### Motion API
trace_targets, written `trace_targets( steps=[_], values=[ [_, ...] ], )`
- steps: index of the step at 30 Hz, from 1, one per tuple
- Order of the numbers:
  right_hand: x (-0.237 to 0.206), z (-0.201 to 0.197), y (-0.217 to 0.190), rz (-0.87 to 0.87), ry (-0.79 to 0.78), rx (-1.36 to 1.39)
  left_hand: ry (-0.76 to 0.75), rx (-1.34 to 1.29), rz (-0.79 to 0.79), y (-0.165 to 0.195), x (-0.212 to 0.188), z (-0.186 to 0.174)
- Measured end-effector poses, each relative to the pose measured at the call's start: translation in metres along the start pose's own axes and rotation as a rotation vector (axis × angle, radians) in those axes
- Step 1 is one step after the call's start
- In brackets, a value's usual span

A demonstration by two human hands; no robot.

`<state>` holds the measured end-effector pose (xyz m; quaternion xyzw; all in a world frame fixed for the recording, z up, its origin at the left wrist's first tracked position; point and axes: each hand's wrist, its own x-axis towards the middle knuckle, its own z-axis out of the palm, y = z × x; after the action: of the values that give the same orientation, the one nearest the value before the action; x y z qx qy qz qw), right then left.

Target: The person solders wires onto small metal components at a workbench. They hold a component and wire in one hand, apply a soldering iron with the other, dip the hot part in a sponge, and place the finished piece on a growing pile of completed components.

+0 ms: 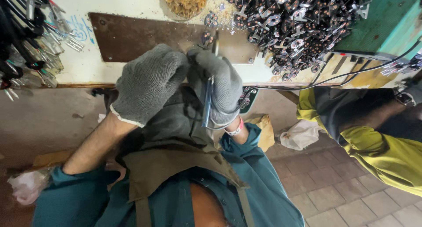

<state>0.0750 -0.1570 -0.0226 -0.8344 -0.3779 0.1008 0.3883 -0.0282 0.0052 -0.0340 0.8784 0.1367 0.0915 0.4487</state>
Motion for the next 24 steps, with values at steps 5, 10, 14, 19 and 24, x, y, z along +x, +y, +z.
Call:
trace_targets(
  steps=[5,10,14,19,24],
  values=[
    [0.005,0.002,-0.001,-0.006,-0.001,-0.091,-0.003,-0.034,-0.048,-0.002,-0.002,0.001],
    [0.019,-0.011,0.006,0.017,-0.111,0.122,-0.003,0.009,-0.022,-0.007,-0.001,0.002],
    [0.031,-0.028,0.014,0.026,-0.232,0.194,0.01,0.011,0.018,-0.008,0.002,0.003],
    [0.036,-0.029,0.013,-0.07,-0.3,-0.086,-0.011,0.036,0.001,-0.006,0.007,0.0],
    [0.022,0.001,0.015,-0.126,0.041,-0.065,-0.005,-0.019,0.007,-0.006,0.011,-0.003]
  ],
)
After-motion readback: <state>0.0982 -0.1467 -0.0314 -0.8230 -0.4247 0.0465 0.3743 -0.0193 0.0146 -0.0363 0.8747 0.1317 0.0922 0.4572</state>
